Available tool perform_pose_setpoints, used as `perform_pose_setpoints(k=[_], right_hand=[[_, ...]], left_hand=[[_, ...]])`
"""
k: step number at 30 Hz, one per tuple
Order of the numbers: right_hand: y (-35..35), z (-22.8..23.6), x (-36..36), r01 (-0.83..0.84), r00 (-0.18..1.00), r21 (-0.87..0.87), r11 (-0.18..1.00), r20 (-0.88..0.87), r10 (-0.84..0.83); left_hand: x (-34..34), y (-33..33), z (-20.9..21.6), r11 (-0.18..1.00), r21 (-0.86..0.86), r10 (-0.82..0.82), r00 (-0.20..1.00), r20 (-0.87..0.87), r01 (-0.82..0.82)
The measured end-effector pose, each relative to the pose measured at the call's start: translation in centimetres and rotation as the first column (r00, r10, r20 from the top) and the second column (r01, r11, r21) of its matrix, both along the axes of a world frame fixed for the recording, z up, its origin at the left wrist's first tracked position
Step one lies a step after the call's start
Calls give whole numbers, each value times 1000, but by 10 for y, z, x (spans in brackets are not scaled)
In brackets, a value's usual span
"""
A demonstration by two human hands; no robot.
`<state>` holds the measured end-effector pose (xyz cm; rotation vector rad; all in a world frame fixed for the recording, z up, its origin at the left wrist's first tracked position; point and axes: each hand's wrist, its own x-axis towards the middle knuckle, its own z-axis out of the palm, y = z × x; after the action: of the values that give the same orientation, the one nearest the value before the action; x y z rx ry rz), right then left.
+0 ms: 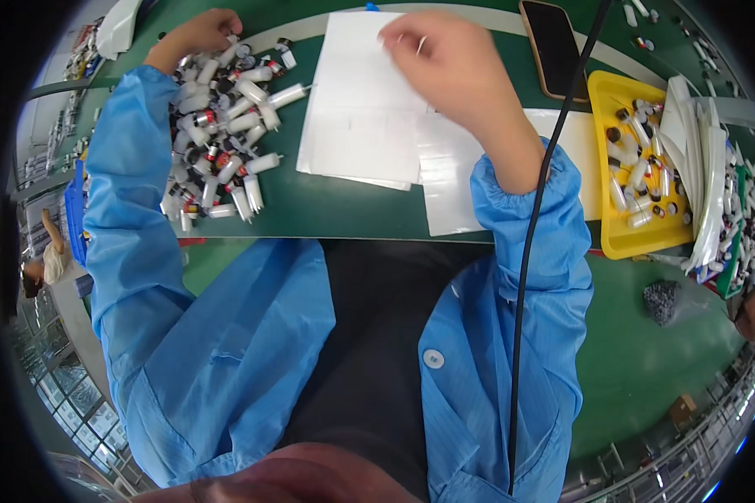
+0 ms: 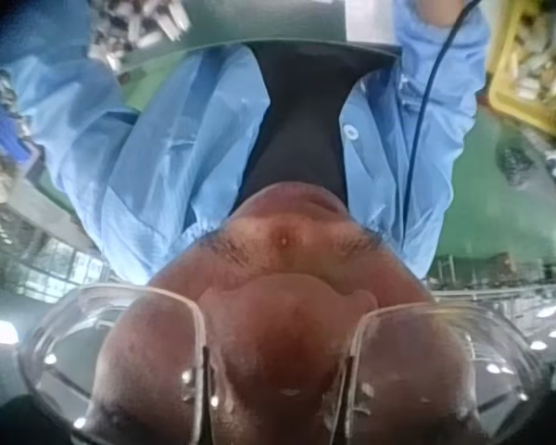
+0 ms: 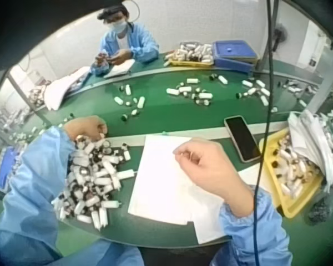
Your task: Manually assembling and labeling small cylindrical electronic components on a production line.
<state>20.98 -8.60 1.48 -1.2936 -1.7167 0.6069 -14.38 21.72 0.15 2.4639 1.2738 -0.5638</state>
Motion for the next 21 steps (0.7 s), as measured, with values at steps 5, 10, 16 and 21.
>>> perform_pose_setpoints(k=[5,10,16,21], right_hand=[[-49,-7,-5,-3,772,-158,987,627,103],[-48,-12,-9,191,785,-210,959,619,-21],[-34,-19,0,112,899,-216,970,439,-6],[-36,-11,2,128,940,-273,954,341,-28]], left_hand=[[-10,-6,-1,979,193,-72,997,17,67],[40,-62,82,989,106,80,977,199,-103],[77,-154,131,941,-181,273,325,905,-287],[115,-214,136,851,-494,483,102,870,180]])
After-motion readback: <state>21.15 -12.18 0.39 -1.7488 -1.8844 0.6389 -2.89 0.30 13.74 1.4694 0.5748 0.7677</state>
